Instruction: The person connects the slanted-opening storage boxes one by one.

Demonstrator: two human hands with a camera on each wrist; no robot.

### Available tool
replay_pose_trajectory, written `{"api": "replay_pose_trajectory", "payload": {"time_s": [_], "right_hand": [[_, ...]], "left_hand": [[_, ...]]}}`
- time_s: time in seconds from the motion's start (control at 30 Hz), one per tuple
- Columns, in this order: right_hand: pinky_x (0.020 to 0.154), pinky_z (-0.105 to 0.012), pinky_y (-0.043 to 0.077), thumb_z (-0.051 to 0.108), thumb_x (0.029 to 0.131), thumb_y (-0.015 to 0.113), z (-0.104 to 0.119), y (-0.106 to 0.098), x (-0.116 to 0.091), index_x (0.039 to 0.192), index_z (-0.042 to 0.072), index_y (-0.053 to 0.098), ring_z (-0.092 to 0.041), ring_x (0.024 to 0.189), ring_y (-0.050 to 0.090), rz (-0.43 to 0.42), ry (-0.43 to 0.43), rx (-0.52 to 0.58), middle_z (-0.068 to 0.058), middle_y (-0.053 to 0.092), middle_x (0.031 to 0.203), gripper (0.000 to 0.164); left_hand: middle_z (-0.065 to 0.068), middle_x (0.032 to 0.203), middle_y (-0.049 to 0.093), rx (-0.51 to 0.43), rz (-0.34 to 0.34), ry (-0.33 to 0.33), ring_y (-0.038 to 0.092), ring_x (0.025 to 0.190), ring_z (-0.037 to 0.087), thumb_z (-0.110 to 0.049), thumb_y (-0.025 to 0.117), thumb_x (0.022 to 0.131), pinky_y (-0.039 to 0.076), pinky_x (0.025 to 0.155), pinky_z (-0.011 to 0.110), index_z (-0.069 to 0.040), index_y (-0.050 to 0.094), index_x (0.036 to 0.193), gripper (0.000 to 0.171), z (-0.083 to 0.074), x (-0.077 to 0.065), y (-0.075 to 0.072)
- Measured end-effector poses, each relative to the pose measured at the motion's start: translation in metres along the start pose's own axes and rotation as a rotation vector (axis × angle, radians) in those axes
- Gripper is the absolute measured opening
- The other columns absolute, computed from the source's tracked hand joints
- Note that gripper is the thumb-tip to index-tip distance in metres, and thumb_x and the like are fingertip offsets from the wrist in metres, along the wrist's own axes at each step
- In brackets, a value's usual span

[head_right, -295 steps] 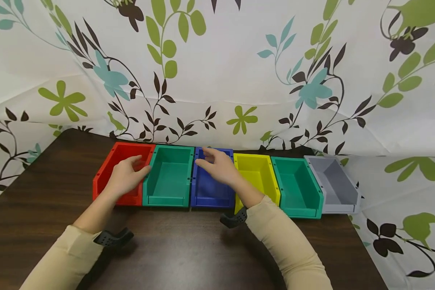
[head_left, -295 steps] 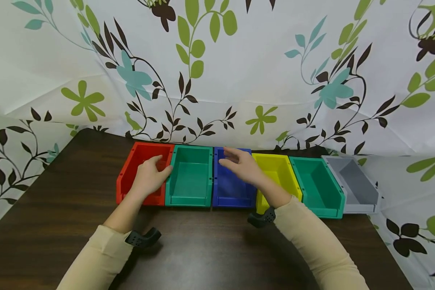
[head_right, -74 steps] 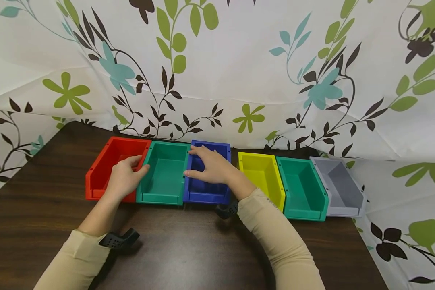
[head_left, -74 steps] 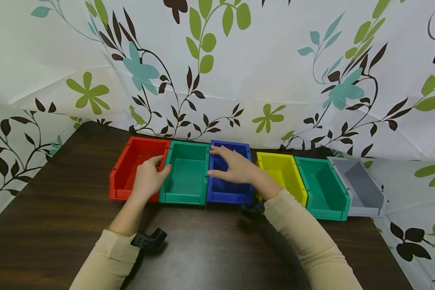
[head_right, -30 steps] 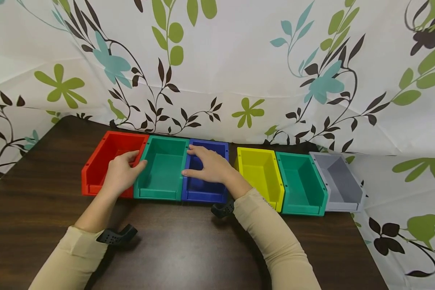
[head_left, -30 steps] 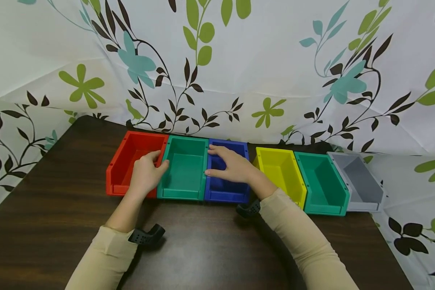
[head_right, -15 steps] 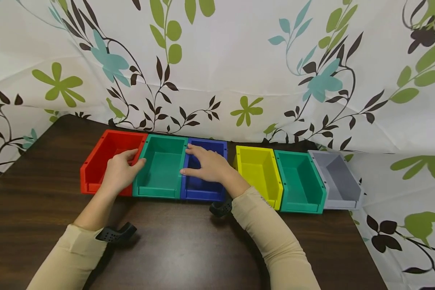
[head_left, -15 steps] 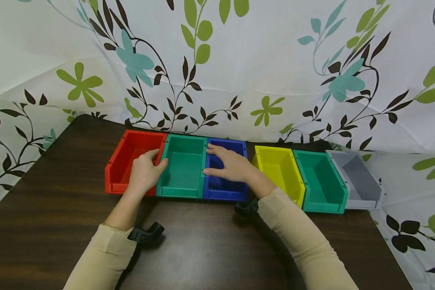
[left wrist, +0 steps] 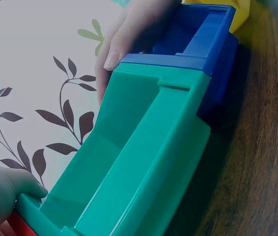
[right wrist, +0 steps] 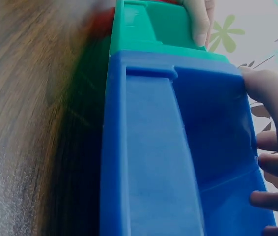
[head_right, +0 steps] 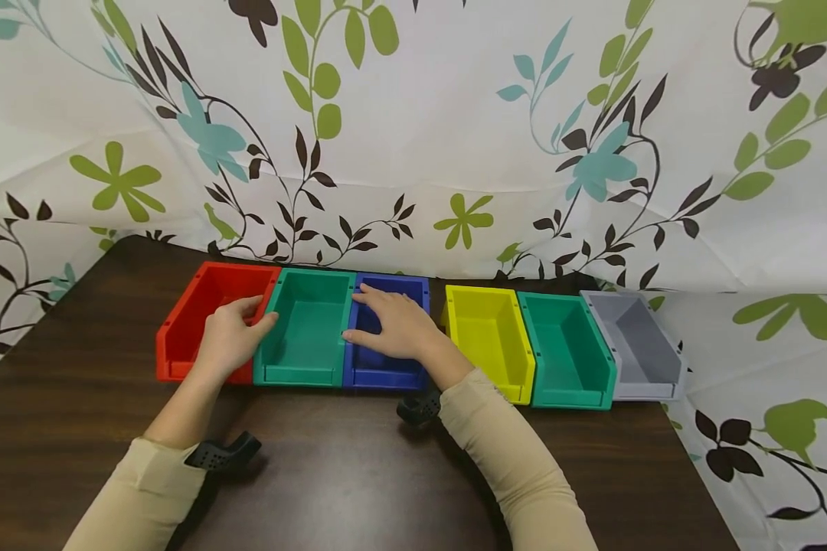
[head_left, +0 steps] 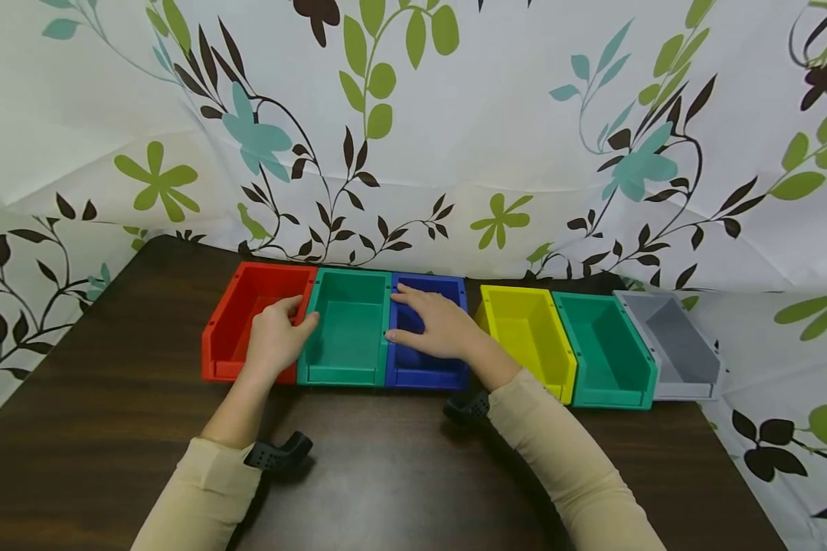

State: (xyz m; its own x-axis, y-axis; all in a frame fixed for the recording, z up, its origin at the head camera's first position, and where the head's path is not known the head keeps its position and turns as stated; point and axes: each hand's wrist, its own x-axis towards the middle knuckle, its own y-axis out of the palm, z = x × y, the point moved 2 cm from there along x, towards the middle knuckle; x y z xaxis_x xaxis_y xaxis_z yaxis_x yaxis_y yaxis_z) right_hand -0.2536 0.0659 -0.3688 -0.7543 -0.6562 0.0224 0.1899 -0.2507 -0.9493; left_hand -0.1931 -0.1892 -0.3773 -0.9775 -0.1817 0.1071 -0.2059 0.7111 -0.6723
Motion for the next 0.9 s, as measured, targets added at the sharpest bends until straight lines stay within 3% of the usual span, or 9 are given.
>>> {"api": "replay_pose_trajectory", "payload": {"time_s": [0.2,0.47,0.9], "right_hand": [[0.114,-0.047,0.029,0.067,0.085,0.048,-0.003,-0.004,-0.007,0.143,0.02,0.042,-0.024,0.14,0.033,-0.062,0.008,0.043,0.003,0.028,0.156,0.075],[0.113,-0.051,0.03,0.051,0.088,0.058,-0.015,-0.016,-0.033,0.139,0.013,0.047,-0.027,0.139,0.034,-0.148,0.04,0.12,-0.002,0.03,0.155,0.065],[0.111,-0.054,0.031,0.05,0.091,0.055,-0.052,-0.031,-0.083,0.139,0.012,0.047,-0.032,0.14,0.031,-0.255,0.222,0.196,-0.004,0.027,0.156,0.063]], "left_hand": [[0.027,0.124,0.059,-0.008,-0.016,-0.021,0.059,0.106,0.041,-0.023,0.056,0.092,0.052,0.087,0.052,0.007,0.049,0.133,0.051,0.001,-0.003,-0.002],[0.029,0.125,0.058,0.005,-0.02,-0.018,0.059,0.106,0.042,-0.023,0.055,0.092,0.051,0.087,0.053,0.008,0.048,0.133,0.051,0.001,-0.002,-0.002],[0.031,0.122,0.059,0.015,-0.033,-0.007,0.06,0.104,0.043,-0.021,0.055,0.092,0.052,0.086,0.053,0.01,0.049,0.131,0.05,-0.002,-0.003,-0.006]]}}
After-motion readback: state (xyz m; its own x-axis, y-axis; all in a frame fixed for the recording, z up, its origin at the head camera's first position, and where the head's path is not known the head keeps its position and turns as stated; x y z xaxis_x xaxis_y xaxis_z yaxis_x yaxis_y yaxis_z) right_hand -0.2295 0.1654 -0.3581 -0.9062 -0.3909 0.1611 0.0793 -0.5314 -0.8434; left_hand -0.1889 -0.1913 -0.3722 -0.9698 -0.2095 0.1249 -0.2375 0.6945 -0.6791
